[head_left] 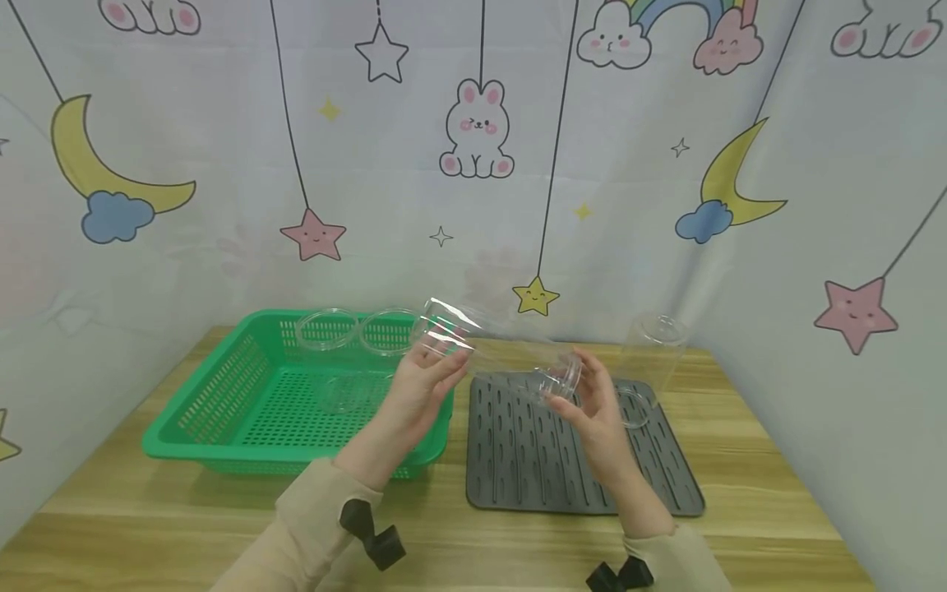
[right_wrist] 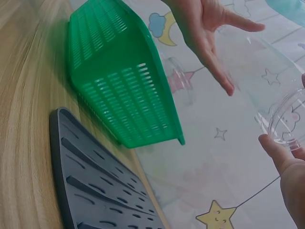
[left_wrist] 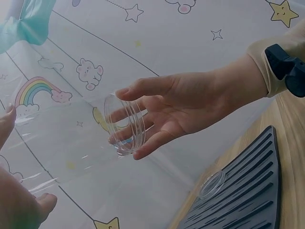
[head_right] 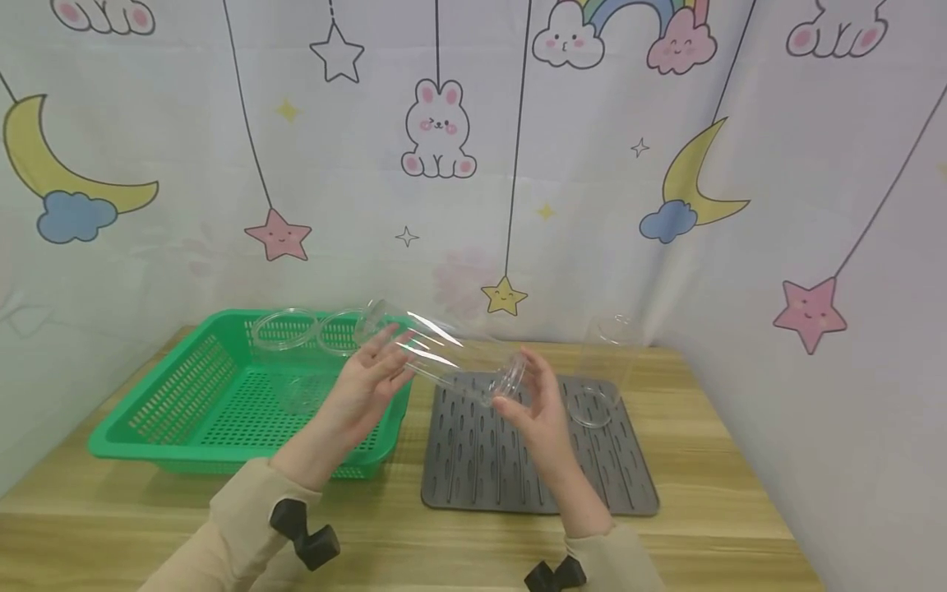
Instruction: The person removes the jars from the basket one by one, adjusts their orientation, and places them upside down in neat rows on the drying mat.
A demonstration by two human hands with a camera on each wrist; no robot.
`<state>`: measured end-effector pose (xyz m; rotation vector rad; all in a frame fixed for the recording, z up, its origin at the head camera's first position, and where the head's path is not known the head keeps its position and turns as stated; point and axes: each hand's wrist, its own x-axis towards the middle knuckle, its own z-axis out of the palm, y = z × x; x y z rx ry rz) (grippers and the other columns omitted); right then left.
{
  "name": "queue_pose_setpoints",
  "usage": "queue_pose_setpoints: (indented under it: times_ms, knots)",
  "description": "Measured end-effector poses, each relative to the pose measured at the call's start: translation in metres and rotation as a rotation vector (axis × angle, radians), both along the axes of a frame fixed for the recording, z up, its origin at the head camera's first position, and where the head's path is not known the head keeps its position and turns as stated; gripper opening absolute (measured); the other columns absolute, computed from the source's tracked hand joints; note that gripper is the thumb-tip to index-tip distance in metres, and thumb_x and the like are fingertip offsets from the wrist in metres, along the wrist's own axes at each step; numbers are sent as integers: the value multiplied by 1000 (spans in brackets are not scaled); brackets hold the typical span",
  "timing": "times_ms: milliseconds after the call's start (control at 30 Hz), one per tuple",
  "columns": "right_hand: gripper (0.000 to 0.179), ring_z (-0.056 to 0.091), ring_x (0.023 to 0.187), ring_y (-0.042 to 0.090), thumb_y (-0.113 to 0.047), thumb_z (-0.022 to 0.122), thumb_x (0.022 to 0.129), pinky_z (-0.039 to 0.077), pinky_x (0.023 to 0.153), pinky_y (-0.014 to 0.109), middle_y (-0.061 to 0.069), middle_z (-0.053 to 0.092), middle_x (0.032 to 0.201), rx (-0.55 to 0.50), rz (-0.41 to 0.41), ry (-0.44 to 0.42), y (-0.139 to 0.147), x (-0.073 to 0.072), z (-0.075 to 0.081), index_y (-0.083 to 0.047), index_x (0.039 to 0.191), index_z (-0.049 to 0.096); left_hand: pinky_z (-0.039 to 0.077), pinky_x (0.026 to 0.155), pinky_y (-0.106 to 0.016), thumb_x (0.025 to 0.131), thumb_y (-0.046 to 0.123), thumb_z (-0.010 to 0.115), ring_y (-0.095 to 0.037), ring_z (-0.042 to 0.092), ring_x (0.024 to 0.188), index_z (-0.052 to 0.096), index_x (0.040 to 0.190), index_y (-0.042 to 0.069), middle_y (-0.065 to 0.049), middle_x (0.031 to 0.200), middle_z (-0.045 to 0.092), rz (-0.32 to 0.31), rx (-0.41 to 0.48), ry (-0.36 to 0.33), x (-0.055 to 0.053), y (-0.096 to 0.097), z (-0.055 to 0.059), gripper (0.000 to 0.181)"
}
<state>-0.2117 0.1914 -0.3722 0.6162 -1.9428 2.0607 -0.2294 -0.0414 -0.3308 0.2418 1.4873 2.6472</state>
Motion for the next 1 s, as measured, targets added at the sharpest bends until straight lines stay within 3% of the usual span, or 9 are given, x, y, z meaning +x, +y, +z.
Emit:
queue_pose_setpoints:
  times_ms: [133,300,467,633,833,1000]
  knots:
    - [66,51,124,11,10,54,88,52,95,24,-5,48,134,4,31,-7,1,-1,-2,3,146,23,39,113,-36,97,-7,49,-40,33,143,20,151,-3,-19,155,32,16,58,1,-1,3,2,62]
    - [66,49,125,5,7,56,89,50,96,23,-8,46,137,34,66,-48,2,-2,-5,-7,145,26,46,105,-29,96,-5,53,-39,35,142,20,154,4,-17,156,32,43,94,15,0,4,3,67]
    - [69,48,126,2,5,57,90,48,97,22,-10,43,139,71,88,-75,3,-3,-7,-2,147,20,48,103,-27,96,-5,53,-35,41,140,22,155,9,-13,155,35,63,97,8,1,5,6,68]
    - [70,47,126,3,3,58,91,50,95,22,0,39,142,79,105,-89,3,-4,-7,-2,147,18,48,104,-27,96,-6,51,-34,42,139,24,154,10,-12,154,38,75,100,-2,0,6,9,66]
    - [70,47,126,2,2,58,91,50,96,22,1,38,144,73,128,-98,6,-4,-5,-3,147,17,45,107,-31,95,-6,53,-35,41,140,26,154,11,-12,155,37,71,89,7,0,8,13,67]
    - [70,49,123,3,3,59,89,49,96,21,16,34,148,85,126,-99,13,-1,0,1,147,18,42,110,-34,94,-7,55,-33,42,140,26,155,12,-11,155,37,55,71,33,0,11,18,70]
